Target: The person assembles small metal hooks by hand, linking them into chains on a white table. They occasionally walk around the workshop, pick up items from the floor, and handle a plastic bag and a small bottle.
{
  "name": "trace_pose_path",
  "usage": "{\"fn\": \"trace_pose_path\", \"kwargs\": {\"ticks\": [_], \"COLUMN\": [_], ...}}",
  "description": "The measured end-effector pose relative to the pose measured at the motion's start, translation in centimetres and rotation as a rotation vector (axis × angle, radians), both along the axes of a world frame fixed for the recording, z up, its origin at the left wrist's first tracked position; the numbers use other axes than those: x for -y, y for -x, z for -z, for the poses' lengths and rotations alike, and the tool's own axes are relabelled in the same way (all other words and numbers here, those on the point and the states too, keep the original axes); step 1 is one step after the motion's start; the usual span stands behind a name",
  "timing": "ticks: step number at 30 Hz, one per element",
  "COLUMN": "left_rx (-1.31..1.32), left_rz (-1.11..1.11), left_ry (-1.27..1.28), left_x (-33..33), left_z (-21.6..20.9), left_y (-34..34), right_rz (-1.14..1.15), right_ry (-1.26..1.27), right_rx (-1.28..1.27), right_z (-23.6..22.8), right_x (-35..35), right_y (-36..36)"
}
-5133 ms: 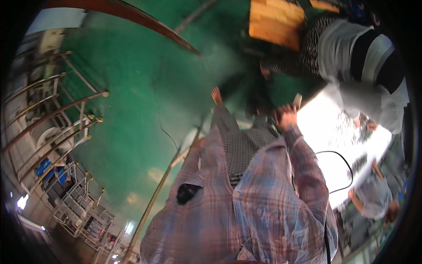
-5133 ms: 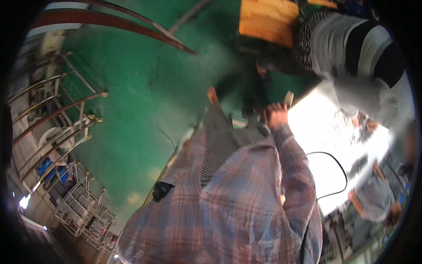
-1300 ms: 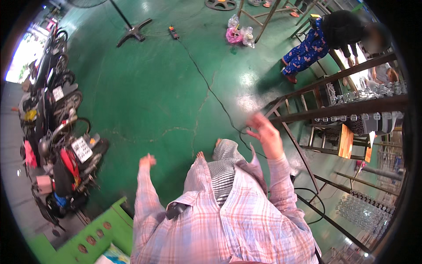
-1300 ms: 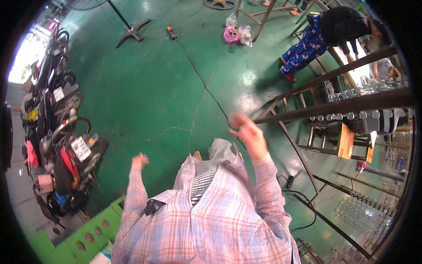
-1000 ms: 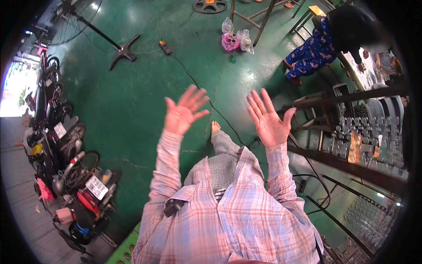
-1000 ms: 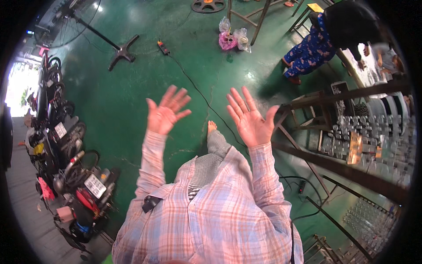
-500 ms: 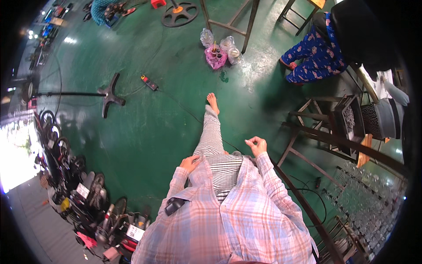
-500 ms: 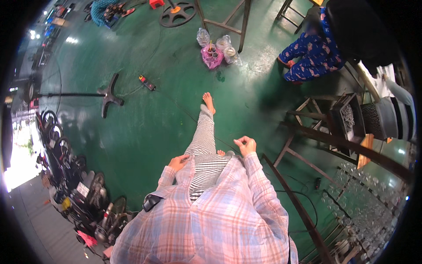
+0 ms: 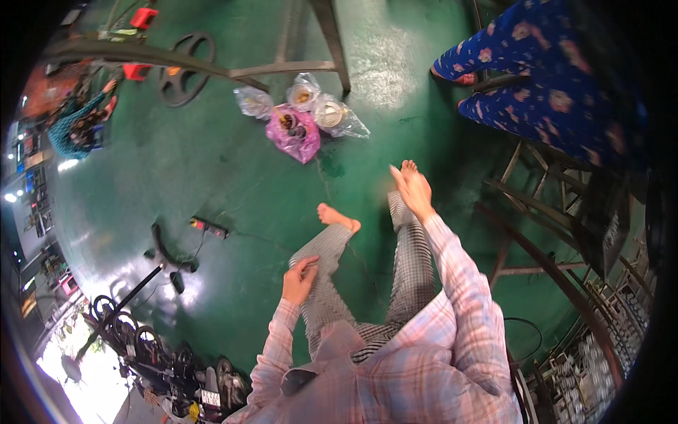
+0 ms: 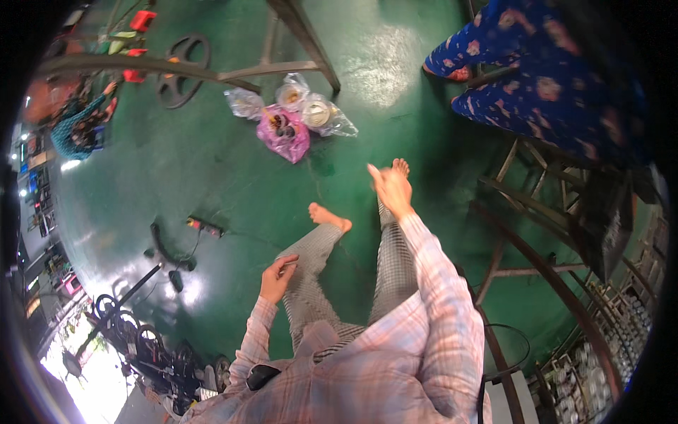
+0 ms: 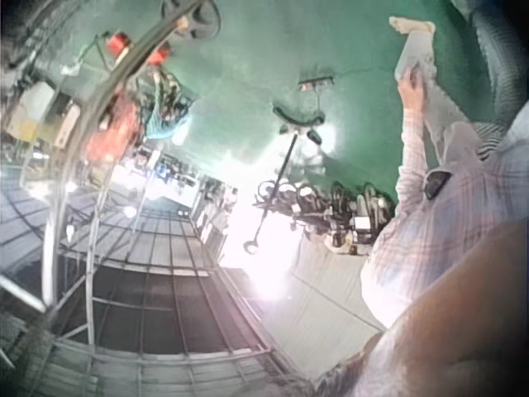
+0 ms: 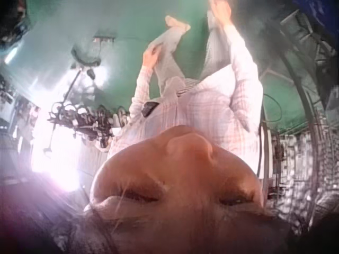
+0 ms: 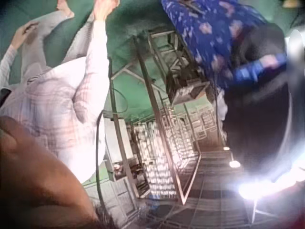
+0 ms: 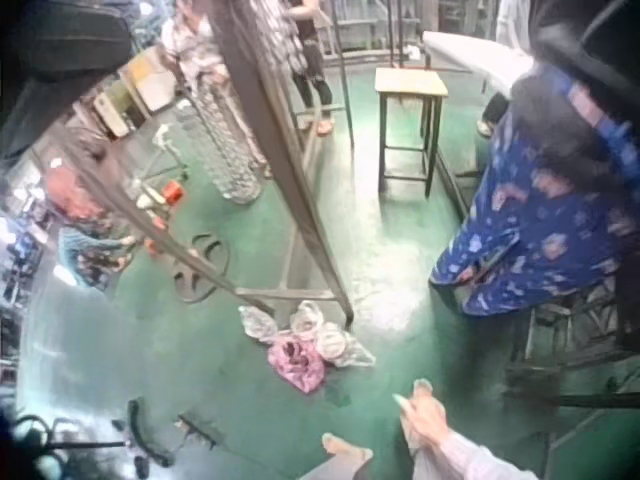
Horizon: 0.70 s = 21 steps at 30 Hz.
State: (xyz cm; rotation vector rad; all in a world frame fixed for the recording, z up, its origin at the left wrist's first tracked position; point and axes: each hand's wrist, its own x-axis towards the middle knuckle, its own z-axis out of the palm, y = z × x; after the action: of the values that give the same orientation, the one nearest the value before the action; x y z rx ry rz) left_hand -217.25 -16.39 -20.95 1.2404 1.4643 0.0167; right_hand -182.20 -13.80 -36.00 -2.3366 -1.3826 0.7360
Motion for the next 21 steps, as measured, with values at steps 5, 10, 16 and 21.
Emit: {"fn": "trace_pose_path", "kwargs": {"ticks": [5,10,16,21], "left_rx": [0.038,0.182,0.113,-0.037], "left_rz": [0.115,-0.096,-0.124,-0.030], "left_ry": [-0.192,-0.471,-0.550,-0.549], "left_x": [-6.6,-14.8,-20.4,-21.6], "left_z": [21.6,36.8,42.6,43.6], "left_y": [-8.9,-20.2,-24.7,-24.4], "right_rz": [-0.043,-0.319,-0.495,-0.580], "right_ry": [-0.024,0.015,0.010,-0.310], "right_rx": [-0.130,-0.306,-0.368,-0.239], "right_z": [17.2,30.2,31.3,31.1], "right_x": [-17.8,-27.5,-28.0,-27.2], "right_y": [-1.4,-1.2,-3.5,-5.0]}}
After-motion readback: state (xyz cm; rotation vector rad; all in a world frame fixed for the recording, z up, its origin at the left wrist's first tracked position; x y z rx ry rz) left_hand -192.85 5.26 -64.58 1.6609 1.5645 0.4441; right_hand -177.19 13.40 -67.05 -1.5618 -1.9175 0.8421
